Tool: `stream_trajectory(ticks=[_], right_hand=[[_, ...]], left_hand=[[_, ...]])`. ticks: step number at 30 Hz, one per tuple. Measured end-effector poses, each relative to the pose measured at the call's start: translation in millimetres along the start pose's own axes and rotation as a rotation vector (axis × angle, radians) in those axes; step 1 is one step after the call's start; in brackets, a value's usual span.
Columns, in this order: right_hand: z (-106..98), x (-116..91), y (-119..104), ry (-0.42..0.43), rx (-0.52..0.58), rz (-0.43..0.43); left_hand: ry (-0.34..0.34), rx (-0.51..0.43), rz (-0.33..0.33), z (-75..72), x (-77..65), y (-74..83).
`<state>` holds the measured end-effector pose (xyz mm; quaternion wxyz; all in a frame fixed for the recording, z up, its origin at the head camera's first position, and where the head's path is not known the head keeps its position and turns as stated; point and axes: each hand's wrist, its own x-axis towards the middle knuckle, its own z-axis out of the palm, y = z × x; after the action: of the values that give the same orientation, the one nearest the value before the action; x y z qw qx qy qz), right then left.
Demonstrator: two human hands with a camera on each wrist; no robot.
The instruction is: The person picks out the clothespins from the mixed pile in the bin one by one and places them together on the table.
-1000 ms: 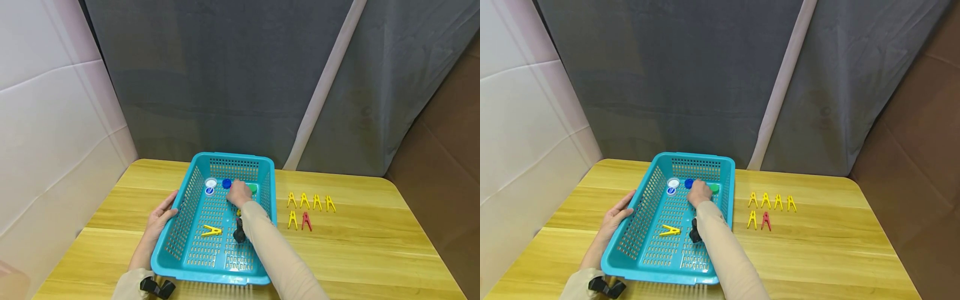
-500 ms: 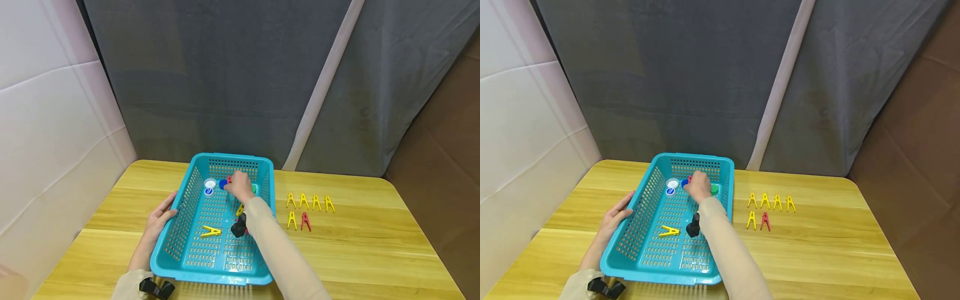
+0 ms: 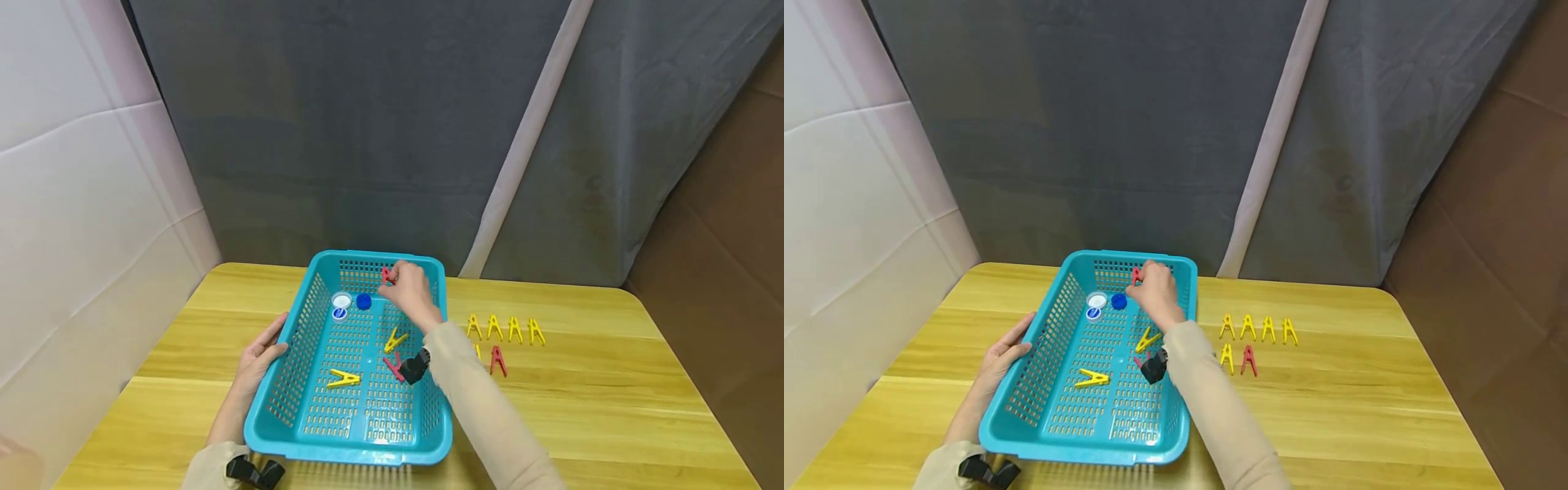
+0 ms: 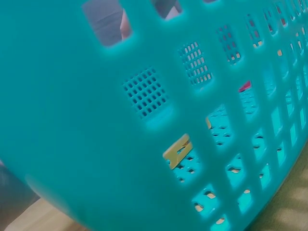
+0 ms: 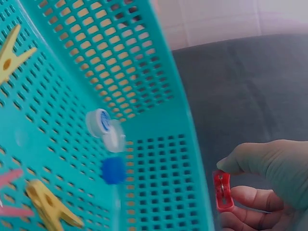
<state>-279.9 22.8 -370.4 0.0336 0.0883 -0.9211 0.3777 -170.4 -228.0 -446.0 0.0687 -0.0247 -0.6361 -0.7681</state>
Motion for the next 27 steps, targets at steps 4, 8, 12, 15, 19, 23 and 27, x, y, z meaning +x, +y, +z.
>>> stream_trajectory(ticks=[4, 8, 12, 15, 19, 23, 27], right_hand=[[-16.8, -5.1, 0.4, 0.048, -0.008, -0.056], [-31.1, -12.1, 4.3, 0.076, -0.013, -0.078], [-42.8, -19.7, 13.7, 0.112, -0.024, -0.097], [-50.1, -25.7, 22.1, 0.151, -0.04, -0.115], [-59.6, -35.0, 33.0, 0.192, -0.036, -0.116], [-69.5, -44.3, 45.1, 0.215, -0.021, -0.102], [-77.7, -54.2, 58.3, 0.238, -0.012, -0.06]], left_hand=[[-0.009, -0.005, 0.002, -0.9, 0.2, -0.1], [-0.016, -0.017, 0.003, -1.6, 0.8, -0.4], [-0.015, -0.016, 0.002, -1.6, 1.6, -0.7], [-0.018, -0.014, 0.004, -1.7, 1.8, -0.6], [-0.005, 0.001, -0.019, -1.1, 0.8, 0.9], [0.004, 0.008, -0.03, -1.2, 0.7, 1.7], [-0.012, -0.017, -0.01, -3.7, 1.6, 1.3]])
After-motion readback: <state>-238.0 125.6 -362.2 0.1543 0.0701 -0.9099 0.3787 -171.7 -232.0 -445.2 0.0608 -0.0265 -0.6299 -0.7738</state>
